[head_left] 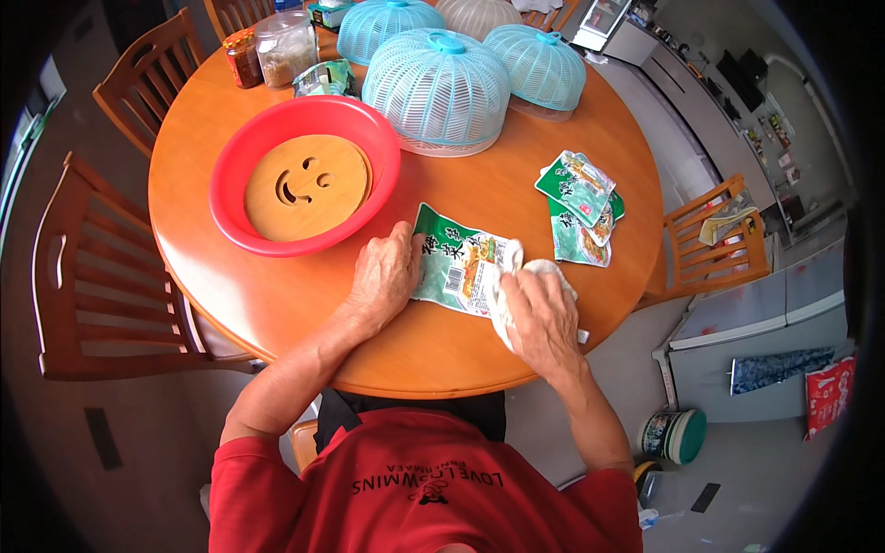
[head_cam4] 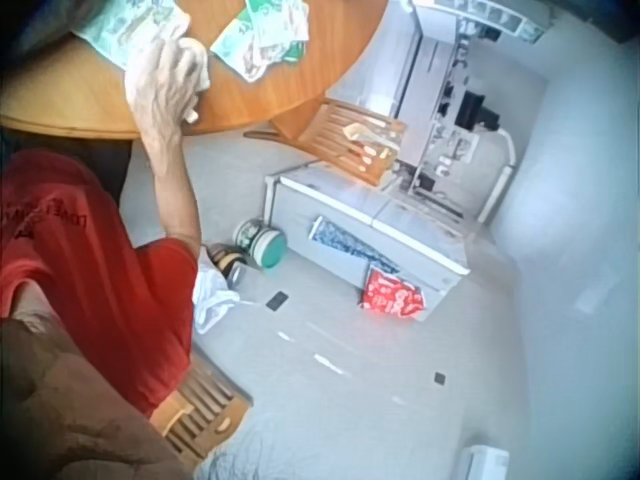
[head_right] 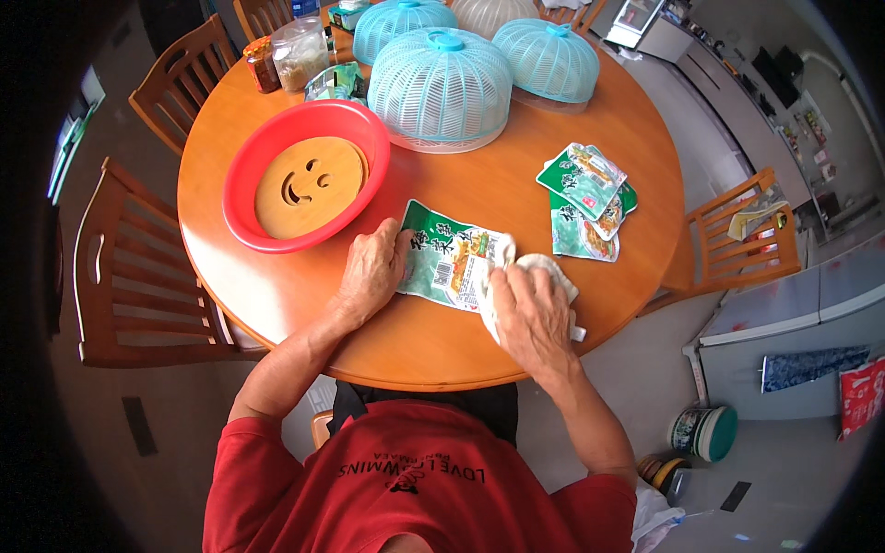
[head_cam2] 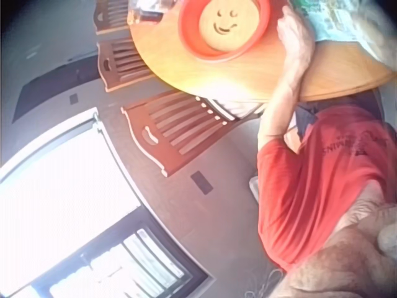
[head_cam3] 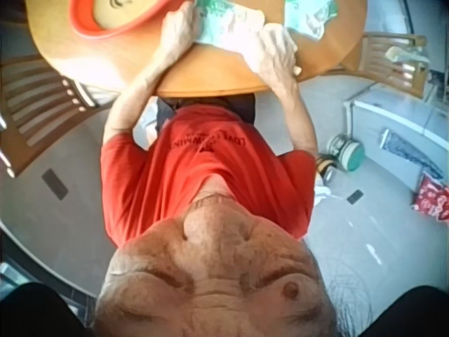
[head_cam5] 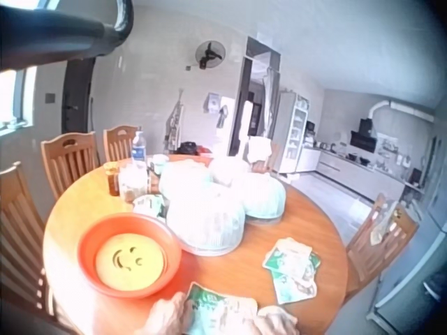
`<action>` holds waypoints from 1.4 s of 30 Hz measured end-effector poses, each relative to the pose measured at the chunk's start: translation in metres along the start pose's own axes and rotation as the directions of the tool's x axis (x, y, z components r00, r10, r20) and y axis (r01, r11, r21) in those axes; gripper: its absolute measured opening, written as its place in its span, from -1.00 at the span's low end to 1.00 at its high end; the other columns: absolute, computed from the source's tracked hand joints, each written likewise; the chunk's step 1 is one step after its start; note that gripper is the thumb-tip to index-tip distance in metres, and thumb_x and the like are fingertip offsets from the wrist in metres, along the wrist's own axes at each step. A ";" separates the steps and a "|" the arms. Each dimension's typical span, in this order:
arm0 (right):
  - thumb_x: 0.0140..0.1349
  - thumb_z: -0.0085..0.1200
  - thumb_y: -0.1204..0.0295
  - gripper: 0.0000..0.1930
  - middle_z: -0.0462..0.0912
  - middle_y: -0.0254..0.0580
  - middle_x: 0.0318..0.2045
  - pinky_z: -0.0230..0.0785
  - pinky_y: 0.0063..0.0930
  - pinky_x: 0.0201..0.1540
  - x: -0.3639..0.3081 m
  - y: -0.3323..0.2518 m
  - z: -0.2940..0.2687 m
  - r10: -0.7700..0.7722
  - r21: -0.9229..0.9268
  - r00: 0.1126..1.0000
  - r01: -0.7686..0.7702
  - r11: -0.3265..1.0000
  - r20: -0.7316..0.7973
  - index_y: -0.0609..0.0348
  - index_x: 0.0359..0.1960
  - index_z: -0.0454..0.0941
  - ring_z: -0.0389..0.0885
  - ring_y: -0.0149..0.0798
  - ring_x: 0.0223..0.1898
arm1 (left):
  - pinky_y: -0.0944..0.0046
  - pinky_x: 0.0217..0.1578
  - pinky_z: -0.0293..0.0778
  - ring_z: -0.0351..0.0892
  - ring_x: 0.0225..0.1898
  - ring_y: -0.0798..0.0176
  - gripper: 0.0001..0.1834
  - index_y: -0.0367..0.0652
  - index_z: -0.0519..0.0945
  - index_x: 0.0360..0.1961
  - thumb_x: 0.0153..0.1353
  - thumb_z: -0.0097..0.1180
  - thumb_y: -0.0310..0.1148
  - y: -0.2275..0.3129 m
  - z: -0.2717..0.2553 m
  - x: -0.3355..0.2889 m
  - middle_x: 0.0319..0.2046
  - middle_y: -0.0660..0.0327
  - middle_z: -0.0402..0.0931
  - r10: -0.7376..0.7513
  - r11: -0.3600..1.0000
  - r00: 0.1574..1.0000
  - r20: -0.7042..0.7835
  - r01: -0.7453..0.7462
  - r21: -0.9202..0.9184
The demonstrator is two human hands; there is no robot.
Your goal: The person wipes a red plastic bowl with a white cloth, then wipes several round wooden smiley-face coasters one by one, placing each into the bowl. Finally, the person wipes several small green packets and places them into the bowl.
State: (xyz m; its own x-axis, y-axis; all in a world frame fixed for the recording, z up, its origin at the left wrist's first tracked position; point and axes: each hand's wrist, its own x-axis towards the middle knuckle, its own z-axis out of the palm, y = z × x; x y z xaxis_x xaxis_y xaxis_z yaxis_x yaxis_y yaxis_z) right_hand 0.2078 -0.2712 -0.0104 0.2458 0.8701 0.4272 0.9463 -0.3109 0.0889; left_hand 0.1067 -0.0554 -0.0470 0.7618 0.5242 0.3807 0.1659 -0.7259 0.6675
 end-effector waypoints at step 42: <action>-0.08 0.26 0.50 -0.57 0.58 -0.21 -0.15 0.42 -0.28 -0.11 0.046 -0.019 -0.014 -0.058 0.497 0.995 0.090 0.863 -0.080 0.16 -0.07 0.56 0.49 -0.09 -0.15 | 0.14 -0.48 0.38 0.42 -0.56 0.21 -0.69 -0.38 0.46 -0.40 0.40 0.00 -0.32 -0.004 -0.015 0.006 -0.62 -0.01 0.38 -0.156 0.942 0.980 0.124 0.185 -0.280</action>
State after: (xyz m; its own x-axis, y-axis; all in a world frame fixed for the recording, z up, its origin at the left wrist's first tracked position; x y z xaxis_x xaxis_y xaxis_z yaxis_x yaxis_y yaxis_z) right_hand 0.1983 -0.2310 0.0197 0.1734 0.8534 0.4916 0.9432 -0.0003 -0.3323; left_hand 0.1015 -0.0430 -0.0380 0.7985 0.5713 0.1896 0.1217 -0.4616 0.8787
